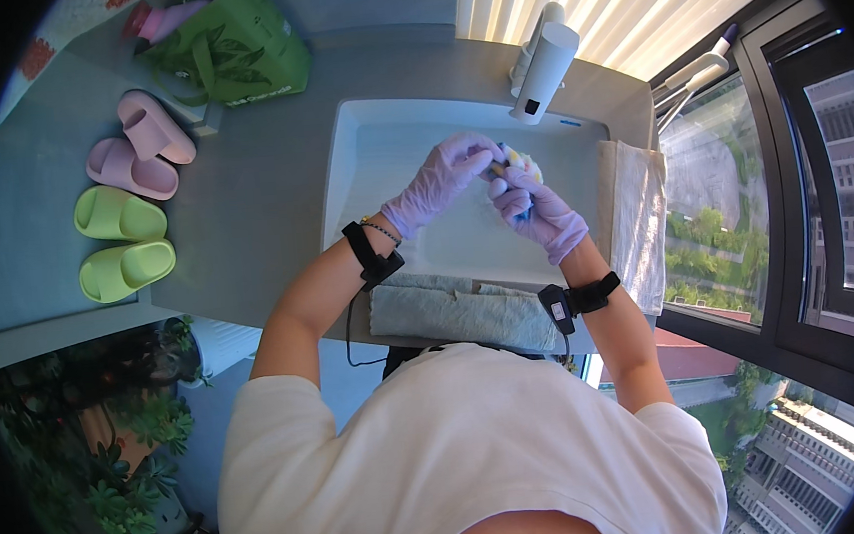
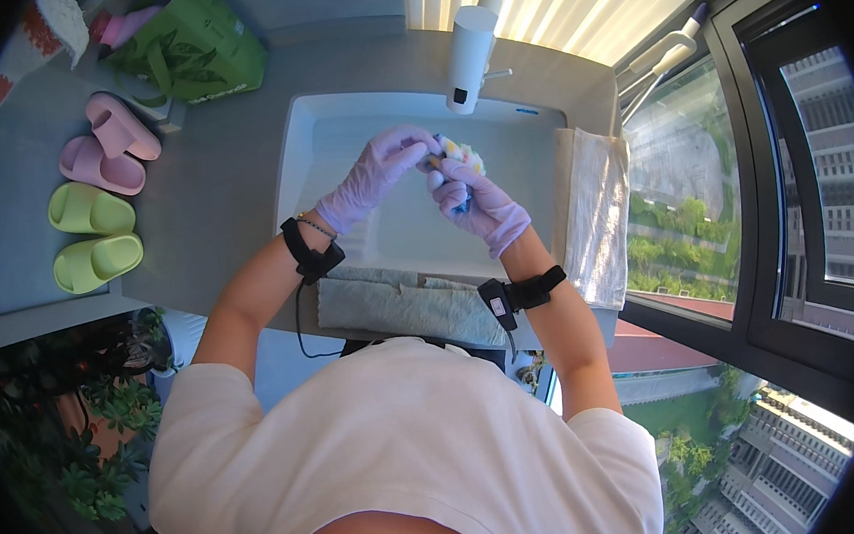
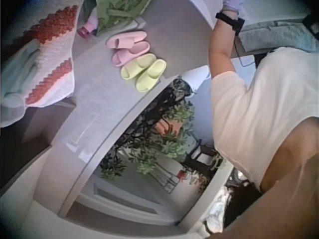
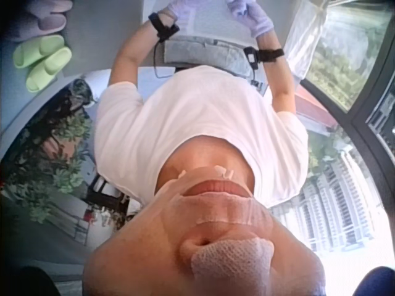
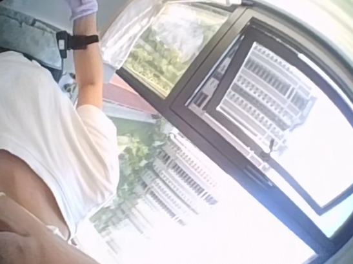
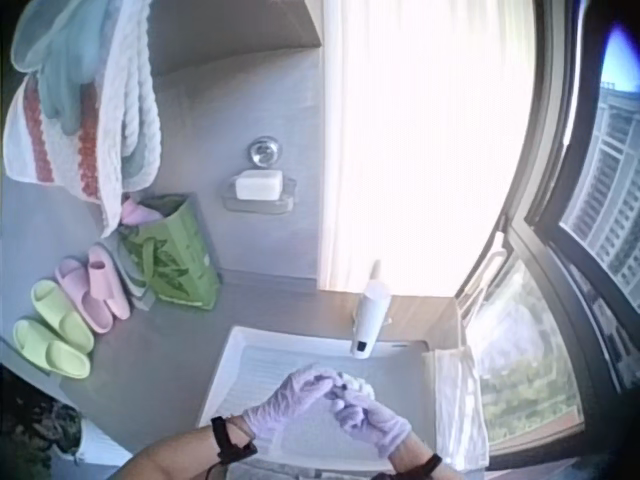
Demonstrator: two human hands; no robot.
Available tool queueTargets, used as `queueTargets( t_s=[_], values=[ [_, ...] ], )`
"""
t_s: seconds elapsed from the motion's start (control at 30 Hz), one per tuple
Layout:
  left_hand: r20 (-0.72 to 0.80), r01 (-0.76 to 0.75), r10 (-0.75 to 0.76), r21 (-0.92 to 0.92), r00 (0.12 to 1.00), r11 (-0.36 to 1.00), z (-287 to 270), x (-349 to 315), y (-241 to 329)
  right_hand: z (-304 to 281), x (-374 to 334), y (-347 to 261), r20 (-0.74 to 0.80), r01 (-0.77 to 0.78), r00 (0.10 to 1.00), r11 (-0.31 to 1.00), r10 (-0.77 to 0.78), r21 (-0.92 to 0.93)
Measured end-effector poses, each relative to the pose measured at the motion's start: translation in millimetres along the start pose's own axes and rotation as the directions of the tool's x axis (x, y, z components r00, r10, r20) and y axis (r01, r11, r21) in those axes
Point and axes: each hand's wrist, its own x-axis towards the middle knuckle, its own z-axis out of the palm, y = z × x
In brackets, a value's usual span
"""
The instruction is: The person wipes a counter with a cloth, organizes several pairs of slippers, and then washes and wrings out two small cloths in a sink.
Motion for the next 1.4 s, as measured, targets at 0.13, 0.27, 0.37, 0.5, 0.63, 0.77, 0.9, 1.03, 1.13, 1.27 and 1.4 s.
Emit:
queueTargets(
  t_s=[0.13, 0.27, 0.37, 0.5, 0.63, 0.77, 0.9, 1.03, 1.13, 1.27, 1.4],
  values=[
    [0.152, -0.405, 0.432, 0.699, 0.889, 0.589, -5.2, -1.7, 18.5, 7.1, -1.8, -3.7, -0.050, -0.156, 0.986, 0.988, 0.156, 0.019],
    [0.408, -0.567, 0.559, 0.812, 0.722, 0.140, -2.1, 7.2, 6.1, 4.0, 9.6, -5.7, -0.200, -0.339, 0.935, 0.903, 0.293, -0.263],
    [0.465, -0.696, 0.613, 0.689, 0.639, 0.203, -3.1, 16.9, 7.5, 17.1, 15.9, -7.0, -0.363, -0.425, 0.895, 0.740, 0.259, -0.521],
    [0.430, -0.596, 0.413, 0.599, 0.803, 0.535, -3.4, 18.6, 0.5, 41.2, 22.9, -6.4, -0.562, -0.582, 0.805, 0.438, 0.192, -0.685],
    [0.387, -0.424, 0.190, 0.717, 0.902, 0.553, 2.6, 22.3, -6.9, 11.0, 43.2, -12.3, -0.661, -0.652, 0.750, 0.215, 0.036, -0.728],
    [0.410, -0.315, -0.093, 0.808, 0.907, 0.498, 10.3, 26.6, -12.5, -45.7, 56.2, -15.5, -0.239, -0.374, 0.904, -0.387, -0.353, -0.843],
    [0.272, -0.118, -0.281, 0.878, 0.920, 0.464, 20.5, 21.5, -1.4, 12.5, 43.4, 0.4, -0.292, -0.565, 0.824, -0.676, -0.485, -0.473],
    [0.162, 0.201, -0.453, 0.731, 0.877, 0.652, 32.6, 15.9, -7.8, 25.9, 38.6, -4.8, -0.259, -0.406, 0.901, -0.888, -0.349, -0.216],
    [0.039, 0.292, -0.349, 0.465, 0.936, 0.836, 58.7, 3.0, -61.6, 25.3, 42.5, -8.9, -0.225, -0.198, 0.958, -0.977, -0.178, -0.073],
    [0.269, 0.815, -0.774, -0.086, 0.573, 0.574, 67.8, -2.6, -33.4, 10.1, 31.4, -18.3, -0.151, -0.058, 0.987, -0.997, -0.048, -0.058],
    [0.583, 0.901, -0.692, -0.197, 0.425, 0.387, 44.3, -28.6, -50.0, -6.7, 43.4, -0.9, -0.148, -0.007, 0.989, -0.977, 0.025, -0.211]
  ],
)
